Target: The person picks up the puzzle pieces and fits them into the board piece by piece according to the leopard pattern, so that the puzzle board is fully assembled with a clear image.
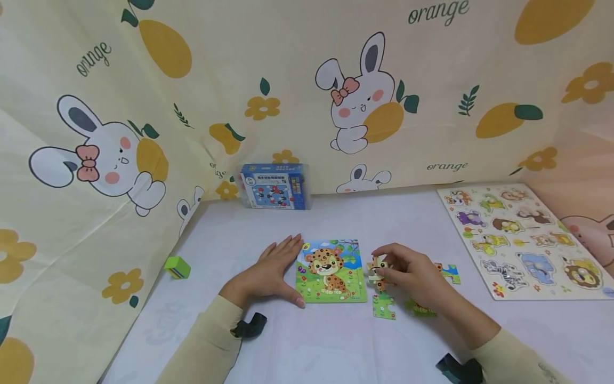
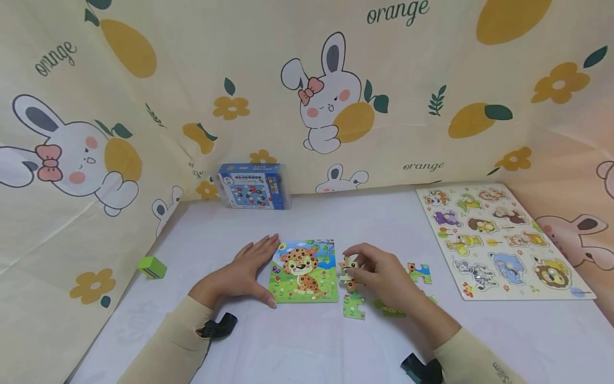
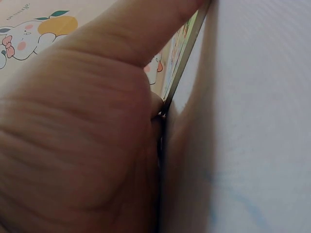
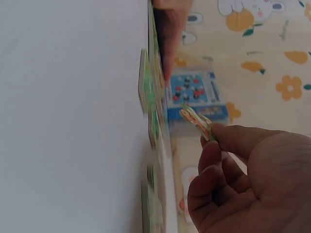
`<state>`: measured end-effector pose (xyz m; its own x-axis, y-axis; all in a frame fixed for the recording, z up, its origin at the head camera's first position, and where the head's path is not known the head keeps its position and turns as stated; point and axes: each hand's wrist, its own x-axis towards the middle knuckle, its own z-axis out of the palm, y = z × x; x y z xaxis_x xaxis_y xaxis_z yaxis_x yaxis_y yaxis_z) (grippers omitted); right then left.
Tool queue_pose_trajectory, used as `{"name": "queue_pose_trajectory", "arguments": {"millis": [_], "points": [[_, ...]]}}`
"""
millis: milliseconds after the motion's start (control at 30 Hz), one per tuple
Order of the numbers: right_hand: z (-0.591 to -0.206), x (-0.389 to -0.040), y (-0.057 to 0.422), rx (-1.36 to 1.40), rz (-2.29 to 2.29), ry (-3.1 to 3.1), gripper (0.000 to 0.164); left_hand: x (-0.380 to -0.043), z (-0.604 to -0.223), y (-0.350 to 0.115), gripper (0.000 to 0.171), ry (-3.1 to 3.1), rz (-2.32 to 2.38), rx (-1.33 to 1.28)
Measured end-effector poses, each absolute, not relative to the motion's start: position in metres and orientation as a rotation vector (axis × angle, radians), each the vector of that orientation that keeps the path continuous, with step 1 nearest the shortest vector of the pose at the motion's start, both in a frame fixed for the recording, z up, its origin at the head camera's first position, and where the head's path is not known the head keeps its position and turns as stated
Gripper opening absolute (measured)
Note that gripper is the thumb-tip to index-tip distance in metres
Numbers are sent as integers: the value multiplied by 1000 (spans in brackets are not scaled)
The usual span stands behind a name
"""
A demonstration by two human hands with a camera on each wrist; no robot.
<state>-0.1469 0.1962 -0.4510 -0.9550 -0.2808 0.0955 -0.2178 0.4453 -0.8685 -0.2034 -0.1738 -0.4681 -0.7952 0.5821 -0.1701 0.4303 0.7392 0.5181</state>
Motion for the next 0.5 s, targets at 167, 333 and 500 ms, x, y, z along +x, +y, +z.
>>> {"name": "queue_pose_trajectory", "arguments": {"millis": [167,333,500], "points": [[-453,-152,176,-467,-1569,2565,31,-203,-469,-174,150,2616,673,801],[-455,-159,155,-493,-1579,2525,28,-204,-469,-174,151,2615,671,807],[-459,-164,136,-458,-1625,2468,30,-205,-469,-174,151,2617,654,798]]}}
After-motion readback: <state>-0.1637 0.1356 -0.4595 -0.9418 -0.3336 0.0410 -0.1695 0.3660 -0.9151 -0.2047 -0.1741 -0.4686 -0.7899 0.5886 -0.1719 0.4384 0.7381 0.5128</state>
